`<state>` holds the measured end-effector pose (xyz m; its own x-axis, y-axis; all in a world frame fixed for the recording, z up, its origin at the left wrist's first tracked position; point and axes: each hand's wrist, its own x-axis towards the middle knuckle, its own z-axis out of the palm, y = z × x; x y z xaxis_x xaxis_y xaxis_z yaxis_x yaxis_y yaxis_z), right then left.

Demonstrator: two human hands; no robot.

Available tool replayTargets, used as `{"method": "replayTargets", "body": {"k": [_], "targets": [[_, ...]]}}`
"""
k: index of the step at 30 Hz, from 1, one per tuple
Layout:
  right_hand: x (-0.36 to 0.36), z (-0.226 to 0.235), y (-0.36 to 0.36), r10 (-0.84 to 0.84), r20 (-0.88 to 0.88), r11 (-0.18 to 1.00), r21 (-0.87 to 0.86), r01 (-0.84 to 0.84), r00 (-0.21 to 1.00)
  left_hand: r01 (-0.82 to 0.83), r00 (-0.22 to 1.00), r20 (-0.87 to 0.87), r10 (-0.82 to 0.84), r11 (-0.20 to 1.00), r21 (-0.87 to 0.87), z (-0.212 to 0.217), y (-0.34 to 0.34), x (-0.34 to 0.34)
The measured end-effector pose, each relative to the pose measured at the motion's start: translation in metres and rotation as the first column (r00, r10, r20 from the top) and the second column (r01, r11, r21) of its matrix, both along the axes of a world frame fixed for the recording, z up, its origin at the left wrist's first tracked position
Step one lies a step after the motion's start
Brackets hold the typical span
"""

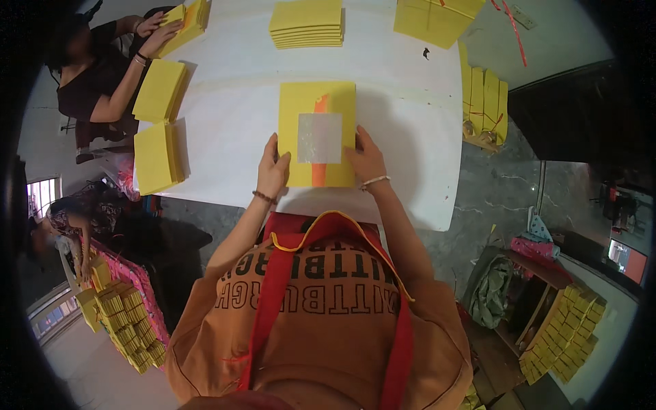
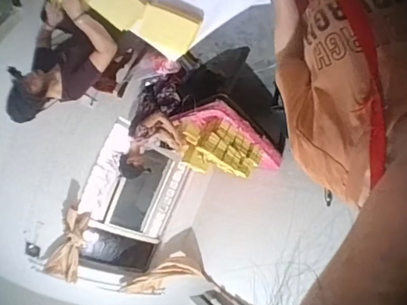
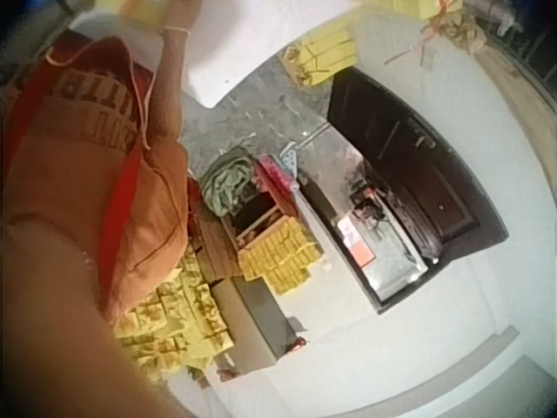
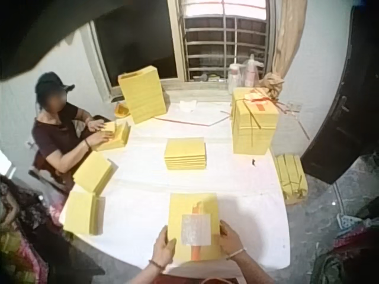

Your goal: Applying silver foil squares to yellow sheets of joss paper.

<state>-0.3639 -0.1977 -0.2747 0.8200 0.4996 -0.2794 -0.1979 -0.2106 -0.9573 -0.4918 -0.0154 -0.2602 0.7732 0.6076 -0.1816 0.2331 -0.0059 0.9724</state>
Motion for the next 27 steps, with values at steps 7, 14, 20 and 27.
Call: {"method": "replayTargets", "body": {"k": [7, 14, 20, 27], "targets": [[-0.017, 0.007, 0.022, -0.073, 0.011, 0.996, -0.044, 0.073, 0.997, 0.072, 0.995, 0.072, -0.066, 0.995, -0.076, -0.006, 0.023, 0.003], [-0.025, 0.014, 0.03, -0.242, -0.112, 0.968, 0.048, 0.248, 0.964, 0.178, 0.984, 0.04, -0.176, 0.983, -0.052, -0.005, 0.037, 0.0], [-0.019, -0.001, 0.024, -0.295, -0.014, 0.955, 0.007, 0.295, 0.955, 0.281, 0.955, -0.064, -0.289, 0.954, -0.105, -0.001, 0.054, 0.003], [-0.003, 0.038, 0.013, 0.413, 0.765, 0.874, -0.485, 0.02, 0.494, 0.503, 0.684, -0.139, -0.716, 0.324, 0.801, 0.033, 0.055, -0.001]]}}
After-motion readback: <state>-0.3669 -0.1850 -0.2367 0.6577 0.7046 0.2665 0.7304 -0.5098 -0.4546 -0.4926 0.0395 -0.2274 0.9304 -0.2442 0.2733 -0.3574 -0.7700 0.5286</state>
